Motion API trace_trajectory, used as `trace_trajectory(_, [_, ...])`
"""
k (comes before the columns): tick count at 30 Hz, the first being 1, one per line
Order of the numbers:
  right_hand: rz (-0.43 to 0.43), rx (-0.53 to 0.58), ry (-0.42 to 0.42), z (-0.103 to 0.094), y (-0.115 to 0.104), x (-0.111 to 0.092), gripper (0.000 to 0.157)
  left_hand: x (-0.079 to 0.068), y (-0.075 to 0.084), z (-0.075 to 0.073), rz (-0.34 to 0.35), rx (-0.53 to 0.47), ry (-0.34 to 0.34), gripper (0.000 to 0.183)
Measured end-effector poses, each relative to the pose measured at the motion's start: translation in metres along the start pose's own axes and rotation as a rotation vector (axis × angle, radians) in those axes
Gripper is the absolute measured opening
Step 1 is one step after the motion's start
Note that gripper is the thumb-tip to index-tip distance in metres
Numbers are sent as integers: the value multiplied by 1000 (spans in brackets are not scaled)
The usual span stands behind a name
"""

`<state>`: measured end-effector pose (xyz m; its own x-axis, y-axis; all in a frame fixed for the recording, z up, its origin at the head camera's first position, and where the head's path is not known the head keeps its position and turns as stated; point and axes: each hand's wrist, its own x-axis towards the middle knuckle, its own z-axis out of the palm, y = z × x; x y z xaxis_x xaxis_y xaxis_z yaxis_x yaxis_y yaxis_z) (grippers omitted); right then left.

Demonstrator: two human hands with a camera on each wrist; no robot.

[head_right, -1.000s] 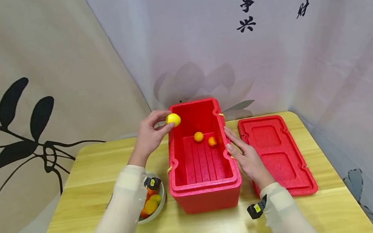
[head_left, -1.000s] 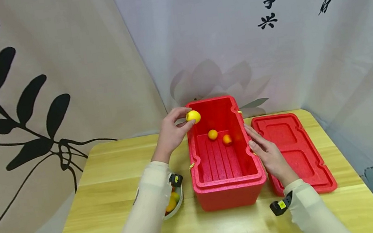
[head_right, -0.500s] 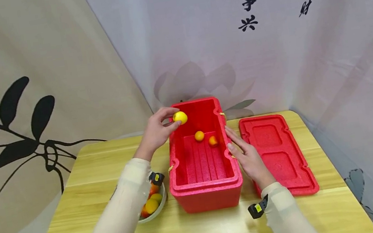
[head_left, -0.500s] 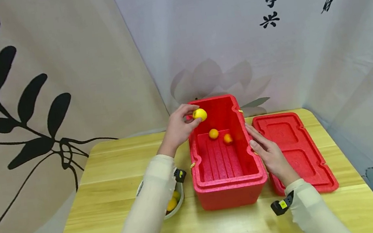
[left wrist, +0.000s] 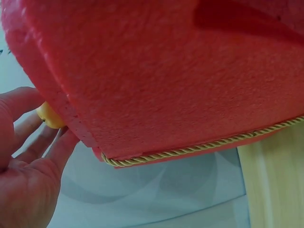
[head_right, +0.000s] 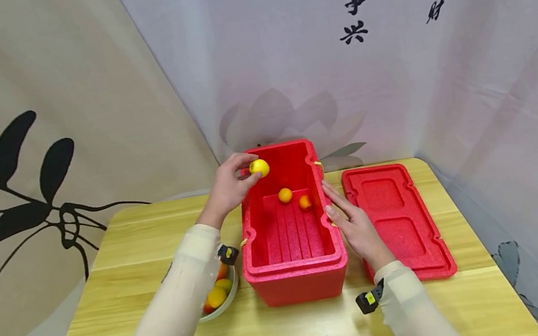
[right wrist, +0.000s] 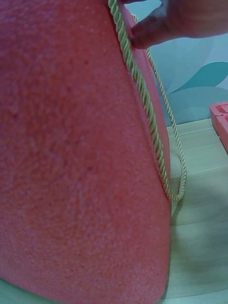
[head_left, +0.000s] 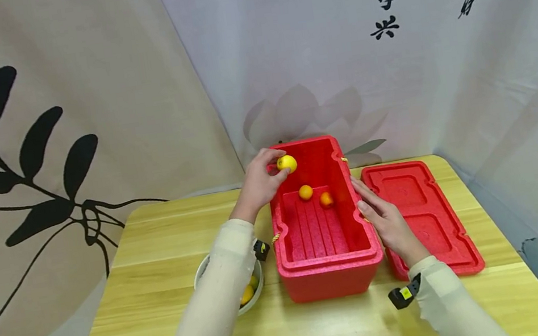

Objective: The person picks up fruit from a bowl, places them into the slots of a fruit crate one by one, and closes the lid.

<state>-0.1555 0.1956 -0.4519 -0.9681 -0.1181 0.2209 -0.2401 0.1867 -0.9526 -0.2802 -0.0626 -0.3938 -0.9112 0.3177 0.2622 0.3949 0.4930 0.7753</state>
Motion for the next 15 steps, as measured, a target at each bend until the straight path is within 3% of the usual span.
trace_trajectory(6, [-6, 3, -13, 0, 0, 0, 51, 6, 2, 1, 18, -3, -15, 37])
trace_trajectory(15, [17, 14, -10, 0, 1, 0, 53, 8, 6, 5, -11, 50, -58, 39])
